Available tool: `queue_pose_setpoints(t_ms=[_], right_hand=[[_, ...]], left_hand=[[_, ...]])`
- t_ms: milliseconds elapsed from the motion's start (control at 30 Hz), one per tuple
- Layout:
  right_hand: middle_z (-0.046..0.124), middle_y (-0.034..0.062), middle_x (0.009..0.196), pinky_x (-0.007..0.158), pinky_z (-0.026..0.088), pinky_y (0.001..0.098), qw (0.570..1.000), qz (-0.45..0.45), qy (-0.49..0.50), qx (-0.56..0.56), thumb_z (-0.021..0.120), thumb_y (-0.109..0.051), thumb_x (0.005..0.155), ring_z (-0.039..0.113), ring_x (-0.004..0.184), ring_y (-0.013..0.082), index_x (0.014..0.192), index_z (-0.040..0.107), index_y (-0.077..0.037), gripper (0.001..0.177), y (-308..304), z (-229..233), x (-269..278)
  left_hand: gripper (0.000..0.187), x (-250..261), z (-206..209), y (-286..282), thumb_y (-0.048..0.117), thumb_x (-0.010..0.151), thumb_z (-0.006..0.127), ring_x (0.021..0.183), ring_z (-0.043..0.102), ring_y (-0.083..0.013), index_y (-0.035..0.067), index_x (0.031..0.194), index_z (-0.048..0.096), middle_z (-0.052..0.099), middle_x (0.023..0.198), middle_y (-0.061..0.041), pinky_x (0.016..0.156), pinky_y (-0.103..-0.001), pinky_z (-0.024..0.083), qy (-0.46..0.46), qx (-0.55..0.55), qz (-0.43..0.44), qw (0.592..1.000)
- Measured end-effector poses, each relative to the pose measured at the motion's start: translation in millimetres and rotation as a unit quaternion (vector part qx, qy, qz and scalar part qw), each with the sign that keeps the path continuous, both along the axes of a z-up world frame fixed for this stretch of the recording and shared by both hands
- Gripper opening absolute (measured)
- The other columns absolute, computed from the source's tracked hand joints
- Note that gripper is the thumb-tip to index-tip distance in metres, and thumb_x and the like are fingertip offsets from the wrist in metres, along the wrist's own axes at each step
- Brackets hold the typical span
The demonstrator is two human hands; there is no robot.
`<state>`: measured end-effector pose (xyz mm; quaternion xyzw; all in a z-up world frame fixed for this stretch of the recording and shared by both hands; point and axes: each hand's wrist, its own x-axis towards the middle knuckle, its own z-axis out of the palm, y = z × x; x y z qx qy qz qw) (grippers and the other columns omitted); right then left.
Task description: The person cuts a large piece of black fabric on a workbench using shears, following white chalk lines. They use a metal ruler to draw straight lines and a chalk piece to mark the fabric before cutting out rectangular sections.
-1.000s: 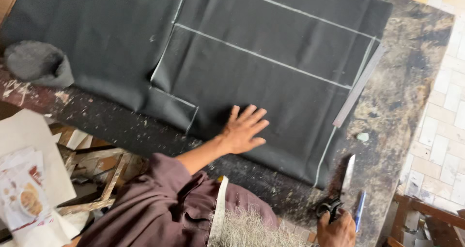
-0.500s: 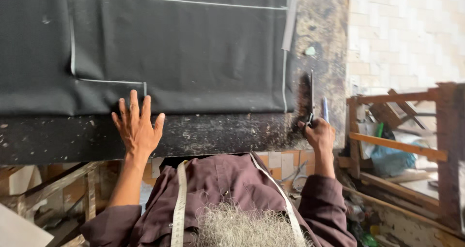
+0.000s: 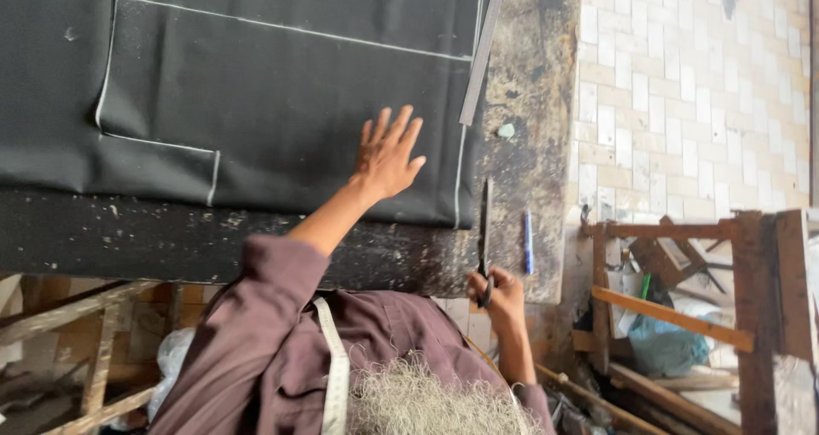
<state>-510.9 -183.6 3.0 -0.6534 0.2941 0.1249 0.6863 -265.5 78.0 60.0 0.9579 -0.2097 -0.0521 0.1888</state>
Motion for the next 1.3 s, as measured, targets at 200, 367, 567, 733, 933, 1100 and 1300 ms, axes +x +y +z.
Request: queue_pose_setpoints(t_ms=[200, 367, 567, 733, 933, 1100, 1300], right_hand=[[0.074, 0.0097, 0.068, 0.051, 0.051, 0.025, 0.986, 0.092, 0.077, -0.116, 0.085, -0.026, 0.08, 0.069, 0.059, 0.0123, 0.092, 0.078, 0.003, 0.032, -62, 10, -36], [0.076, 0.0105, 0.072, 0.054, 0.052, 0.0286, 0.971, 0.104, 0.156, -0.146, 0.085, -0.029, 0.079, 0.069, 0.061, 0.0143, 0.098, 0.078, 0.002, 0.037, -113, 1, -53], [0.073, 0.0057, 0.072, 0.057, 0.049, 0.0272, 0.988, 0.103, 0.089, -0.067, 0.083, -0.024, 0.079, 0.064, 0.063, 0.0108, 0.093, 0.076, 0.003, 0.031, -129, -15, -31], [0.057, 0.0011, 0.061, 0.049, 0.029, 0.0278, 0.984, 0.112, 0.129, -0.056, 0.075, -0.033, 0.087, 0.044, 0.052, 0.0098, 0.082, 0.073, -0.001, 0.032, -115, -2, -36], [0.053, -0.0026, 0.059, 0.048, 0.032, 0.0266, 0.967, 0.193, 0.161, -0.047, 0.063, -0.05, 0.096, 0.043, 0.054, 0.007, 0.072, 0.065, -0.001, 0.054, -75, 7, -82], [0.06, 0.0021, 0.06, 0.046, 0.037, 0.0277, 0.975, 0.114, 0.117, 0.153, 0.059, -0.057, 0.092, 0.051, 0.05, 0.011, 0.074, 0.062, -0.005, 0.055, -31, 30, -91], [0.064, 0.0031, 0.064, 0.053, 0.05, 0.0268, 0.979, 0.03, 0.123, 0.16, 0.063, -0.053, 0.093, 0.059, 0.054, 0.0124, 0.076, 0.061, -0.006, 0.049, 28, 29, -52]], left_hand=[[0.075, 81, -48, -136, 0.048, 0.102, 0.044, 0.155, 0.003, -0.0373, 0.008, 0.16, 0.021, 0.009, 0.17, -0.007, 0.123, -0.063, 0.001, 0.043, 0.073, 0.046, 0.995], [0.07, 93, -78, -206, 0.044, 0.106, 0.037, 0.157, 0.002, -0.0403, 0.007, 0.163, 0.022, 0.009, 0.172, -0.009, 0.122, -0.066, 0.0, 0.007, 0.128, 0.039, 0.991], [0.072, 77, -53, -207, 0.049, 0.102, 0.036, 0.154, 0.003, -0.0387, 0.014, 0.163, 0.02, 0.008, 0.17, -0.004, 0.123, -0.062, 0.003, -0.006, 0.041, 0.024, 0.999], [0.068, 7, -17, -110, 0.048, 0.104, 0.047, 0.158, 0.012, -0.0396, 0.012, 0.16, 0.033, 0.016, 0.171, -0.011, 0.123, -0.065, 0.013, 0.034, 0.08, -0.023, 0.996], [0.068, -53, -29, -34, 0.05, 0.099, 0.056, 0.155, 0.007, -0.0475, 0.026, 0.159, 0.038, 0.014, 0.172, -0.009, 0.119, -0.072, 0.008, 0.042, 0.04, -0.063, 0.996], [0.074, -54, -31, -39, 0.059, 0.096, 0.052, 0.152, 0.0, -0.0513, 0.032, 0.161, 0.033, 0.006, 0.171, -0.01, 0.113, -0.081, 0.003, 0.037, 0.056, -0.065, 0.996], [0.072, -59, -41, -31, 0.066, 0.101, 0.042, 0.154, -0.001, -0.0512, 0.032, 0.163, 0.034, 0.009, 0.173, -0.009, 0.114, -0.081, 0.001, 0.021, 0.036, -0.073, 0.996]])
